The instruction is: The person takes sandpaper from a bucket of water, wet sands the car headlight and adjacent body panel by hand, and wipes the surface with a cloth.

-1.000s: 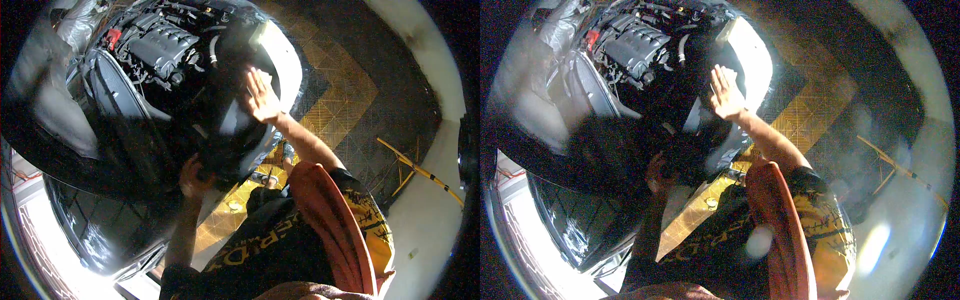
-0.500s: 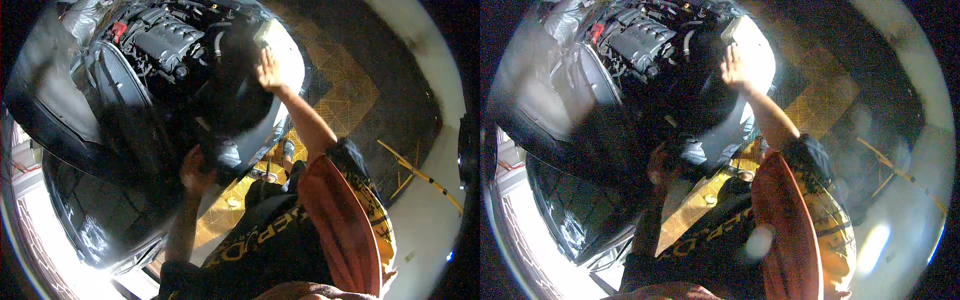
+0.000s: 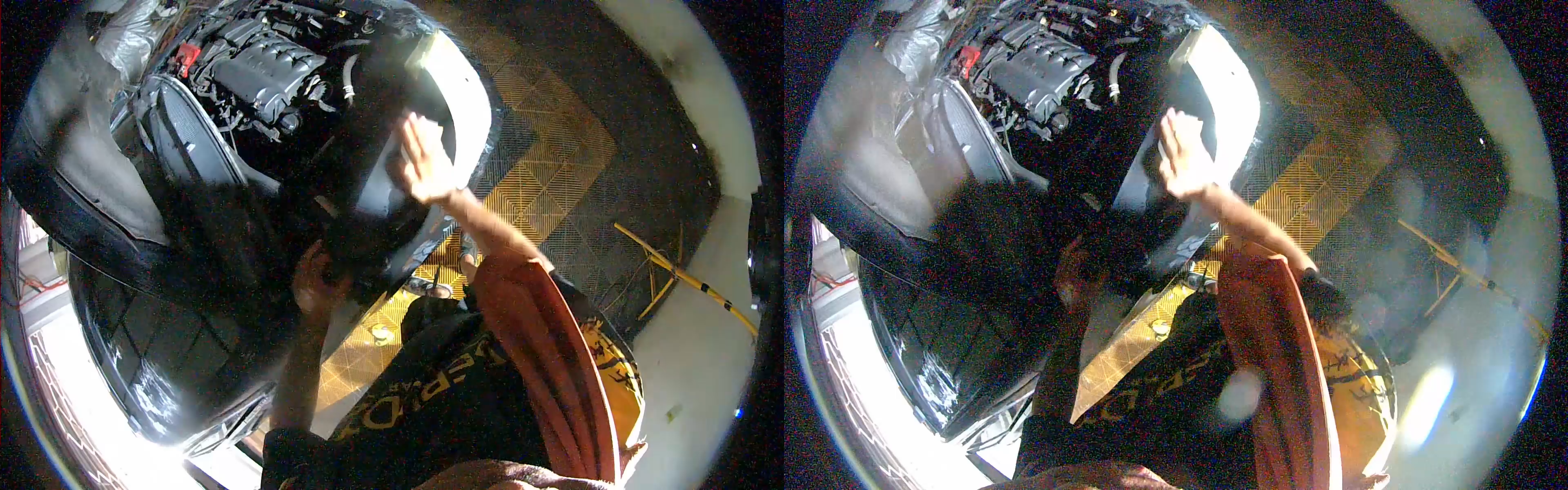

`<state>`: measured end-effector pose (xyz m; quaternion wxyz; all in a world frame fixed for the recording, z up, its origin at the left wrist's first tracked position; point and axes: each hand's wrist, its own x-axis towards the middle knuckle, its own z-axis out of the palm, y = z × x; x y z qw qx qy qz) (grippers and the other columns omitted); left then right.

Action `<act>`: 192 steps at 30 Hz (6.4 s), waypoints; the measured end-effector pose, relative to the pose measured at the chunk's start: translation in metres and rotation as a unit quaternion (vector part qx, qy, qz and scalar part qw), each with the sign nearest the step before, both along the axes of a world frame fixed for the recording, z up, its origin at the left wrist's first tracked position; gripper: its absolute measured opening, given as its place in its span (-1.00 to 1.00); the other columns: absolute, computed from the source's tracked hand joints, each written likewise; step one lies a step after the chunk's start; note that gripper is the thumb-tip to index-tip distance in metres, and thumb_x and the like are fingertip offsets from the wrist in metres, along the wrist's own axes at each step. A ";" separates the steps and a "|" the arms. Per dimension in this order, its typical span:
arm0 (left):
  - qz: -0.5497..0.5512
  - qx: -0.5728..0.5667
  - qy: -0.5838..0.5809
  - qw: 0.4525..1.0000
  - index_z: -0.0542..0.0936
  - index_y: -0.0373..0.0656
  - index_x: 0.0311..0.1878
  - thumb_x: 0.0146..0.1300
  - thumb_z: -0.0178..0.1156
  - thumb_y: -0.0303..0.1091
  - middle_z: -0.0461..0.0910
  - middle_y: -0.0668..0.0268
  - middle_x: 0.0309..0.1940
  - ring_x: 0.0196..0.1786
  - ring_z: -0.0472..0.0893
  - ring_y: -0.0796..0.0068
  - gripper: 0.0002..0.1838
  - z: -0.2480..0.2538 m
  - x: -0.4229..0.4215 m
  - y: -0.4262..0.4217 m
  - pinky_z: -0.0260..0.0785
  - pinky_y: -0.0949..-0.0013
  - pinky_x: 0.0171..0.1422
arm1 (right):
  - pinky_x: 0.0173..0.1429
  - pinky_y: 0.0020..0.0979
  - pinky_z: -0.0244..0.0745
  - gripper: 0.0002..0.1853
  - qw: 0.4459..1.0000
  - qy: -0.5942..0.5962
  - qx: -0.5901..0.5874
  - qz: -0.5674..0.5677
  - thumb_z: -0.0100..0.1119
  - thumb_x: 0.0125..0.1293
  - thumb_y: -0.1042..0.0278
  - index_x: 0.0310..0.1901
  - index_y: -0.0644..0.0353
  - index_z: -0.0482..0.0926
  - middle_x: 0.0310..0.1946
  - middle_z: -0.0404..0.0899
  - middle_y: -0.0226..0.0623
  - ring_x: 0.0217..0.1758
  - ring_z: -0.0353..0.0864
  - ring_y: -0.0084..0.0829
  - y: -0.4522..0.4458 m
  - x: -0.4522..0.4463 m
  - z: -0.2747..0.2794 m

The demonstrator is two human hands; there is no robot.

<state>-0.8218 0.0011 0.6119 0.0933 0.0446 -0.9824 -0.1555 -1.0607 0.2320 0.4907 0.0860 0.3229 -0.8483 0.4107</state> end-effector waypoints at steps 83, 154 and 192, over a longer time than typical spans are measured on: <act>-0.015 0.008 0.020 1.000 0.65 -0.17 -0.18 -0.24 0.58 -0.21 0.61 0.07 0.19 0.16 0.63 -0.02 -0.50 0.015 -0.009 0.010 0.55 0.07 0.21 | 0.59 0.32 -0.17 -0.36 0.939 0.263 0.209 -0.068 -0.14 0.38 0.19 0.29 0.65 0.32 0.49 -0.02 0.46 0.60 -0.12 0.39 -0.012 -0.037 -0.018; -0.135 -0.001 0.007 0.991 0.66 -0.02 0.01 -0.07 0.56 -0.08 0.54 0.14 0.16 0.15 0.57 0.00 -0.46 0.005 -0.040 0.009 0.47 -0.03 0.23 | 0.63 0.27 -0.25 -0.30 0.996 0.005 -0.063 -0.065 -0.06 0.37 0.17 0.35 0.66 0.25 0.50 0.03 0.36 0.63 -0.16 0.29 -0.005 -0.060 -0.032; -0.189 0.079 0.002 0.979 0.59 -0.09 0.04 -0.06 0.57 -0.16 0.53 0.09 0.14 0.17 0.53 -0.02 -0.43 0.008 -0.046 -0.001 0.40 0.02 0.29 | 0.65 0.08 -0.19 -0.24 0.984 -0.008 0.076 -0.163 -0.11 0.41 0.17 0.47 0.59 0.03 0.56 -0.16 0.33 0.62 -0.15 0.29 -0.020 0.039 -0.024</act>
